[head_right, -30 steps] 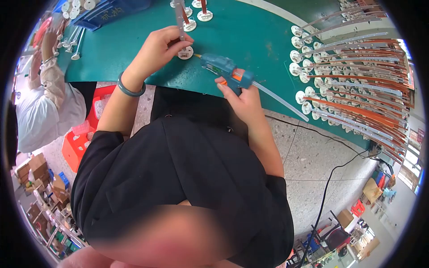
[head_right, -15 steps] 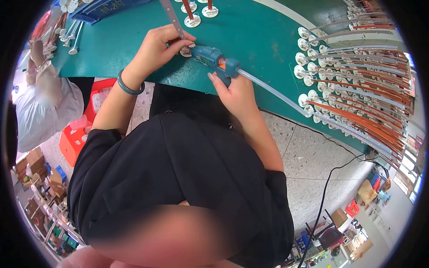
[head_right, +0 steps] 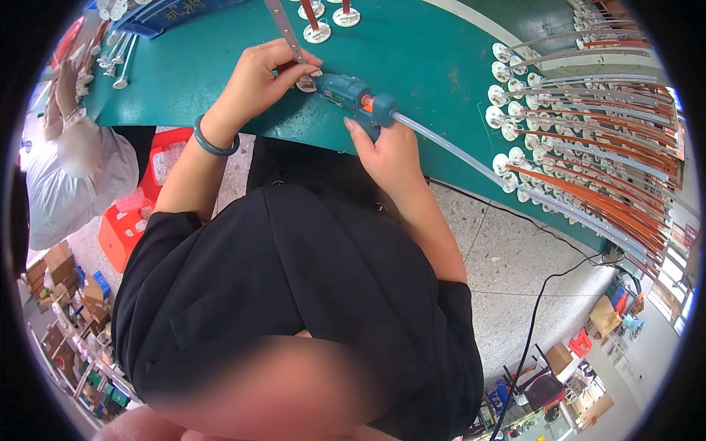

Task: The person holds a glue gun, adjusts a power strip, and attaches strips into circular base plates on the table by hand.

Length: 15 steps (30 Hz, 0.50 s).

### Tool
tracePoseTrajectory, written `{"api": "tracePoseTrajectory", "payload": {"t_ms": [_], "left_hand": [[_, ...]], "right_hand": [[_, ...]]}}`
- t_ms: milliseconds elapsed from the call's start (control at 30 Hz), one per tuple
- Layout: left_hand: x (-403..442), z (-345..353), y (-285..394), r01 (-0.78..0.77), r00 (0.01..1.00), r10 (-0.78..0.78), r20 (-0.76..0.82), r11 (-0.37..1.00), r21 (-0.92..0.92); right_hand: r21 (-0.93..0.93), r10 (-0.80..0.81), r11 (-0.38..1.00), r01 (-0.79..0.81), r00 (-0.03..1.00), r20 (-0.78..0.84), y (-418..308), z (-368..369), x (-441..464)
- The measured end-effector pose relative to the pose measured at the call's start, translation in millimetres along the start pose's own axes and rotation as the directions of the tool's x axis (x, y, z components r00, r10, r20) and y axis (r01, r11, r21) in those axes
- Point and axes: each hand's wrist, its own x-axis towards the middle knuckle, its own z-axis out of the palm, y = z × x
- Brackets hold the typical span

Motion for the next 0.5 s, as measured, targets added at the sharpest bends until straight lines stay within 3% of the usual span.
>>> {"api": "tracePoseTrajectory", "payload": {"t_ms": [200, 300, 400, 500], "left_hand": [[2, 0, 6, -0.002, 1.0, 0.001, 0.019, 0.999, 0.044], [1, -1, 15, 0.05, 0.997, -0.05, 0.066, 0.999, 0.002], [0, -3, 13, 0.005, 0.996, -0.002, 0.094, 1.0, -0.026], [3, -7, 14, -0.058, 0.99, 0.058, 0.125, 0.998, -0.005]], "right_hand": [[0.032, 0.015, 0.999, -0.015, 1.0, 0.007, 6, -3, -1], [0.268, 0.152, 0.949, -0.168, 0.985, 0.079, 4, -10, -3], [0.367, 0.153, 0.913, -0.179, 0.983, 0.099, 7, -14, -6], [0.34, 0.155, 0.922, -0.185, 0.981, 0.113, 4, -17, -8]]}}
